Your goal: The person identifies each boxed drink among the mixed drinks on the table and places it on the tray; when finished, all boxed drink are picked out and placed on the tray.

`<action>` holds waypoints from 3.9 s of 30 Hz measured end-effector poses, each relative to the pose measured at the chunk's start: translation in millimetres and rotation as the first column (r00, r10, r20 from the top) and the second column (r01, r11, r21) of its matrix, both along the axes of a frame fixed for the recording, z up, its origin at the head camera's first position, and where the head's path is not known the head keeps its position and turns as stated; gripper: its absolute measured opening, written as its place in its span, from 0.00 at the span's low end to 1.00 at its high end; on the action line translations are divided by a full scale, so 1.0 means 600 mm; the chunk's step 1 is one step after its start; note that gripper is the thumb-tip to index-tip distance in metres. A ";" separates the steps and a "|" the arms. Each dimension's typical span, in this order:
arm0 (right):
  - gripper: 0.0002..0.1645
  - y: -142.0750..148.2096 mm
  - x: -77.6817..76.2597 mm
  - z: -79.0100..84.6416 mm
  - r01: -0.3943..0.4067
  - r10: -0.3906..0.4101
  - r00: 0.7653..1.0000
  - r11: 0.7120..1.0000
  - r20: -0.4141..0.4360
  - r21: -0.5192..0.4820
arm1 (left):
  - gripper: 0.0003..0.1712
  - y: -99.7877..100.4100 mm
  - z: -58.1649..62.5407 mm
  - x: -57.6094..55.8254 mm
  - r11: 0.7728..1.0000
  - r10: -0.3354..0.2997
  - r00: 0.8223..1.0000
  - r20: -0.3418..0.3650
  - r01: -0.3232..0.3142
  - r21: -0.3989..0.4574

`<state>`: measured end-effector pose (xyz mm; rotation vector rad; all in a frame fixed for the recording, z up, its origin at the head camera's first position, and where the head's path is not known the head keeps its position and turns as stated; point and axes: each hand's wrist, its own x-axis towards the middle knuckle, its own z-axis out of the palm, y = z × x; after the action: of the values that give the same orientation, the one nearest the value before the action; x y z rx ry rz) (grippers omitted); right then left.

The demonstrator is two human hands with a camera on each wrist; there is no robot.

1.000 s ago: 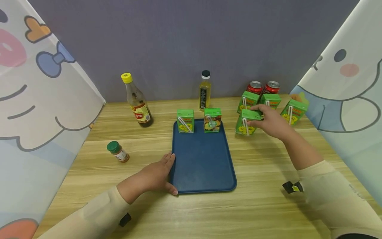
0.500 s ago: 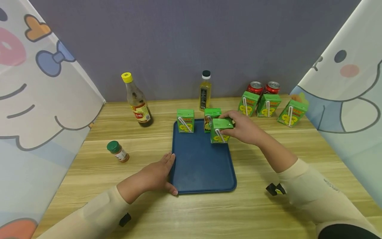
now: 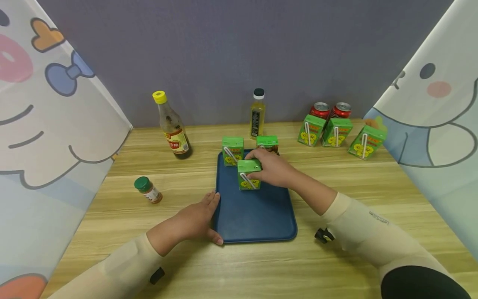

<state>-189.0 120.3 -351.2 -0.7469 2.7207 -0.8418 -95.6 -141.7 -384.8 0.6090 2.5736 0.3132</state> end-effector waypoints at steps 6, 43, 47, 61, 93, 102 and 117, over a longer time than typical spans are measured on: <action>0.32 -0.023 -0.003 -0.003 -0.028 0.028 1.000 1.000 -0.010 -0.012 | 0.75 0.001 -0.001 0.000 1.000 -0.007 1.000 -0.005 0.007 -0.006; 0.44 0.092 -0.062 0.085 0.150 -0.192 0.973 0.948 -0.125 -0.282 | 0.74 0.002 0.002 -0.002 1.000 -0.009 1.000 -0.001 0.009 -0.015; 0.49 0.152 -0.094 0.086 0.265 -0.312 0.937 0.927 -0.154 -0.266 | 0.75 0.003 0.000 -0.002 1.000 -0.006 1.000 0.002 0.006 -0.017; 0.56 0.272 -0.151 0.017 0.469 -0.468 0.883 0.882 -0.042 0.046 | 0.74 0.003 0.000 0.002 1.000 0.006 1.000 0.014 -0.006 -0.003; 0.35 0.264 -0.097 0.021 0.376 -0.371 0.922 0.927 0.111 -0.020 | 0.75 0.001 -0.003 0.001 1.000 0.001 1.000 0.005 -0.001 -0.004; 0.32 0.226 -0.046 0.058 0.285 -0.279 0.955 0.957 0.100 -0.048 | 0.75 0.000 -0.004 -0.002 1.000 -0.001 1.000 0.004 0.001 -0.010; 0.24 0.138 -0.010 0.040 0.099 -0.086 0.991 0.987 0.100 -0.130 | 0.75 0.002 0.000 -0.001 1.000 0.001 1.000 0.008 -0.001 -0.013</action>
<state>-195.3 203.1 -326.9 -0.5925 2.6535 -1.0622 -96.1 -140.8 -385.1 0.6008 2.5667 0.2987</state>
